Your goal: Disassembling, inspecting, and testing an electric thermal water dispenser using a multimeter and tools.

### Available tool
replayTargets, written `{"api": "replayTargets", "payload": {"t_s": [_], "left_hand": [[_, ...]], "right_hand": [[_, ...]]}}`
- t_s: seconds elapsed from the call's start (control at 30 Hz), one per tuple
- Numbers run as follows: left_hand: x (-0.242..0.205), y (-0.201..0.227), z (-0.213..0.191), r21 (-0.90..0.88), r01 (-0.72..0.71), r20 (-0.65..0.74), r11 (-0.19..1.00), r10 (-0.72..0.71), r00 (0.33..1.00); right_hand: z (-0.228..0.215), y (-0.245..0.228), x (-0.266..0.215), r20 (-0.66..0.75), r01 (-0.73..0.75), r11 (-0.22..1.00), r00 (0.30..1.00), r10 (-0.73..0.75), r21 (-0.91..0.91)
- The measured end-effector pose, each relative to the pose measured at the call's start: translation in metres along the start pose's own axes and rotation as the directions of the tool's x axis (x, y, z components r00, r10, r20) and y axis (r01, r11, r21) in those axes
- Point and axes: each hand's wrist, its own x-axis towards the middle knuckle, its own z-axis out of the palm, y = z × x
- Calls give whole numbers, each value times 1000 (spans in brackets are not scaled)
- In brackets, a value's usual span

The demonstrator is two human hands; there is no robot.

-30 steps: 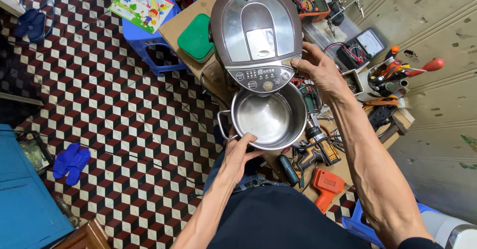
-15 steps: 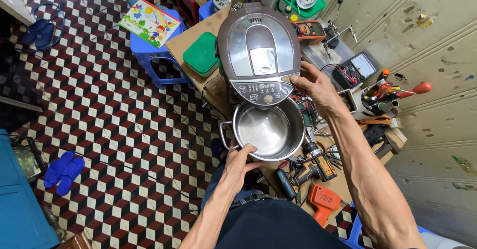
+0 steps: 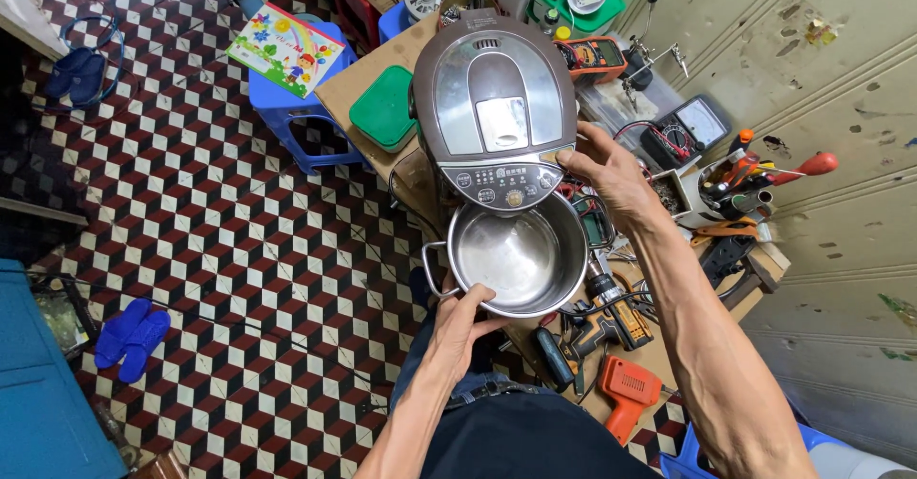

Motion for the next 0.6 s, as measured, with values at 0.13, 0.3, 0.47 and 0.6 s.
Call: {"api": "replayTargets", "payload": {"t_s": [0.13, 0.3, 0.47, 0.6], "left_hand": [[2, 0, -1, 2, 11, -10, 1000, -10, 1000], [6, -6, -7, -1, 11, 7, 1000, -11, 1000], [6, -4, -7, -6, 3, 27, 1000, -3, 1000], [3, 2, -5, 13, 6, 18, 1000, -7, 1000]], "right_hand": [[0, -1, -1, -3, -8, 1000, 1000, 8, 11], [-1, 3, 1, 16, 9, 999, 1000, -9, 44], [1, -4, -1, -4, -2, 1000, 1000, 2, 6], [1, -8, -2, -2, -21, 1000, 1000, 21, -10]]}}
